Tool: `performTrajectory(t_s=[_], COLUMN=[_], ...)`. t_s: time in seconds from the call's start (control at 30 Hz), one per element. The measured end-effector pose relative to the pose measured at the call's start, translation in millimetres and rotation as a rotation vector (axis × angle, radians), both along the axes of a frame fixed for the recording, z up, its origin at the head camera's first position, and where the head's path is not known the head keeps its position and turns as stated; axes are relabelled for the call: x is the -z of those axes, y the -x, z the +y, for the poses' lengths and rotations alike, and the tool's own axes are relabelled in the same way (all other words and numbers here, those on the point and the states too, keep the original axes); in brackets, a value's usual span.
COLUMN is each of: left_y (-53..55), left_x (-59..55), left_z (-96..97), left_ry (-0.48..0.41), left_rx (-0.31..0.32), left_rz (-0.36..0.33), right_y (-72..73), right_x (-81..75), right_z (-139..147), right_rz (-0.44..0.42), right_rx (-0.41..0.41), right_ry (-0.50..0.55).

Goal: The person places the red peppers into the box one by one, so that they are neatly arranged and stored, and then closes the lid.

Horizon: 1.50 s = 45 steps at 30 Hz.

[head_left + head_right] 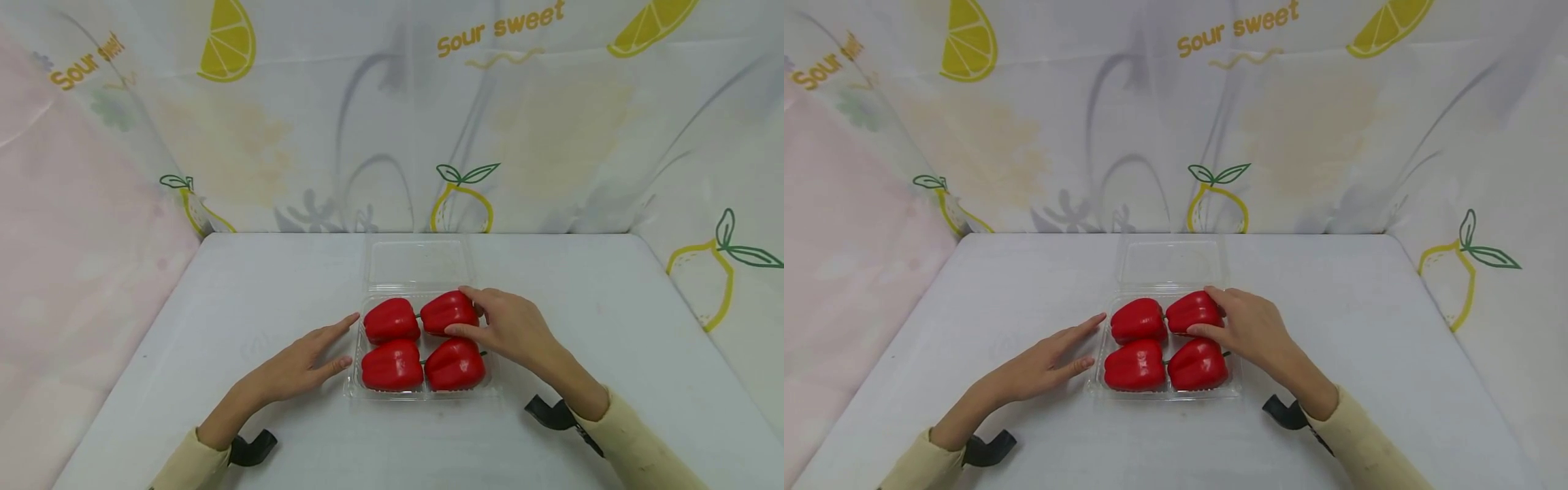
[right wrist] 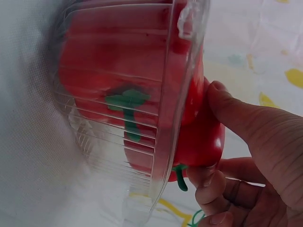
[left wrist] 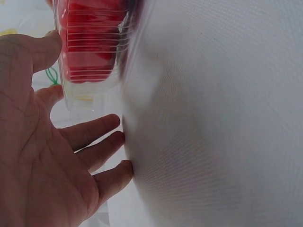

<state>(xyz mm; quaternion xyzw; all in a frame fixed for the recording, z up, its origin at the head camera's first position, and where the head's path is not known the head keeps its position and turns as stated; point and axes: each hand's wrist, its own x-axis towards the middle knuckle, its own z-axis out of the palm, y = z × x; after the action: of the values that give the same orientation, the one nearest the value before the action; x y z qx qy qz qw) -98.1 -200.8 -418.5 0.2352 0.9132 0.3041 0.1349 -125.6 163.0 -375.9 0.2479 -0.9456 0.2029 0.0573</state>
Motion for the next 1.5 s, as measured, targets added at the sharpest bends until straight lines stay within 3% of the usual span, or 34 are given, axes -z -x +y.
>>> performTrajectory(t_s=[0.57,1.5], left_y=[0.0,1.4], left_x=[1.3,-0.4], left_z=[0.1,-0.5], left_ry=[-0.005,-0.01], left_rx=[-0.003,0.019], left_rz=[0.0,0.005], right_y=[-0.1,5.8], right_x=[4.0,10.1], right_z=[-1.5,-0.4], right_rz=[0.023,-0.034], right_rx=[-0.005,-0.057], right_ry=[-0.011,0.021])
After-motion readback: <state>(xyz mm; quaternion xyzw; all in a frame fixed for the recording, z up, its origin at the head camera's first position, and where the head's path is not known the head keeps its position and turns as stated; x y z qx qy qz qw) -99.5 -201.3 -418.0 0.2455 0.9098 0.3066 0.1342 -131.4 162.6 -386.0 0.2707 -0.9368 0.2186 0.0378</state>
